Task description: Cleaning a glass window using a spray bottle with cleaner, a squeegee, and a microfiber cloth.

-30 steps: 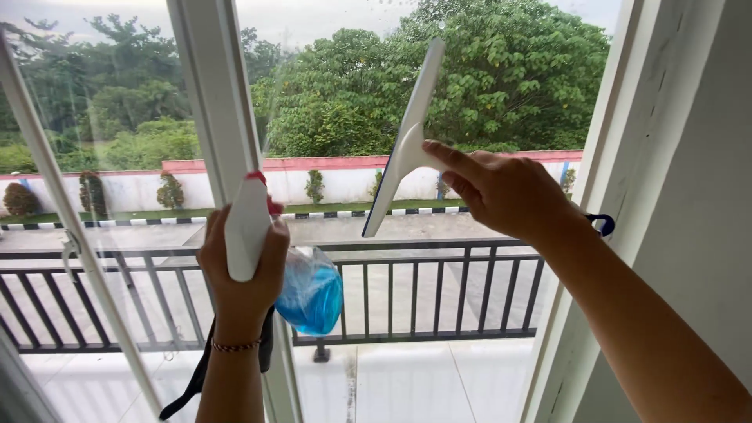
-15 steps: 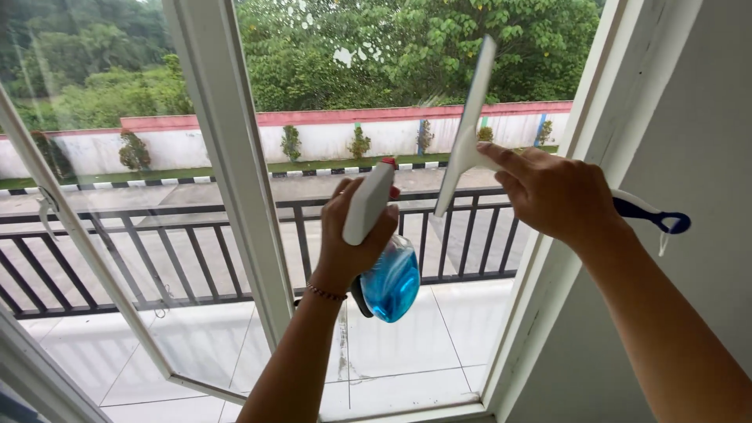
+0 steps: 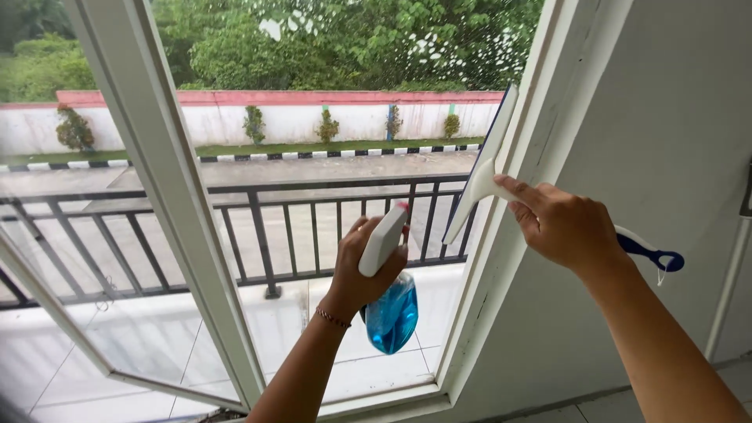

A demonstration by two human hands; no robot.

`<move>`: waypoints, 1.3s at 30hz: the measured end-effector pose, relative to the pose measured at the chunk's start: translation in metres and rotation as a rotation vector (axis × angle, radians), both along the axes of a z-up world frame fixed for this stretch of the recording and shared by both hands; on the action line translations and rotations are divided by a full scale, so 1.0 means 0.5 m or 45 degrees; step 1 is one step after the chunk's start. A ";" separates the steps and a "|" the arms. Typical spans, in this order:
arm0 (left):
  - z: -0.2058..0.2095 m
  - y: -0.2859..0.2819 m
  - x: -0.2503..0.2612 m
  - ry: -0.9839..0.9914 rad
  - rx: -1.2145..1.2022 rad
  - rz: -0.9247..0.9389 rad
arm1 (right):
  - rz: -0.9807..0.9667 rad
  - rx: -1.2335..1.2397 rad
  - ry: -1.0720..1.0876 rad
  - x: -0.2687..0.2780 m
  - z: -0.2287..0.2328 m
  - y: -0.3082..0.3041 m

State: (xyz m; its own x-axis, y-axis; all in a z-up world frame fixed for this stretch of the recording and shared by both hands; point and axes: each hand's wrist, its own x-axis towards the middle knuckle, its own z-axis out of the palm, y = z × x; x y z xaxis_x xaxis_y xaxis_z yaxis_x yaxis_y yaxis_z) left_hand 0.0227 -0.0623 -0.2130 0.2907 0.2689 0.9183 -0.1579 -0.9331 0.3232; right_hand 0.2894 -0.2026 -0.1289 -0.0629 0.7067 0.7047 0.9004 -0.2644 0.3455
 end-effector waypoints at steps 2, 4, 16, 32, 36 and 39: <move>-0.061 -0.010 -0.036 -0.005 -0.039 0.079 | 0.039 -0.096 0.002 0.013 -0.055 0.028; -0.103 -0.012 -0.079 -0.007 -0.068 0.156 | 0.078 -0.181 0.005 0.001 -0.092 0.055; -0.150 -0.077 -0.345 -0.199 -0.096 0.933 | 0.774 -0.124 0.139 -0.253 -0.179 0.201; -0.366 -0.092 -0.219 0.026 -0.312 0.687 | 0.562 -0.410 0.185 -0.209 -0.364 0.198; -0.323 -0.102 -0.128 0.032 -0.261 0.510 | 0.317 -0.379 0.251 -0.114 -0.378 0.149; -0.321 -0.107 -0.065 0.088 -0.263 0.348 | 0.162 -0.392 0.309 -0.064 -0.388 0.099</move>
State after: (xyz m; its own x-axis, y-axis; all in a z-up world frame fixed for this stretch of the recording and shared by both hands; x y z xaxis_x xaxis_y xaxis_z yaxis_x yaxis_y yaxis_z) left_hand -0.0100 -0.1158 -0.3735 0.2417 0.5234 0.8171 0.1178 -0.8517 0.5107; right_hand 0.2574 -0.1530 -0.3227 -0.0214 0.8842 0.4666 0.9844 -0.0629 0.1644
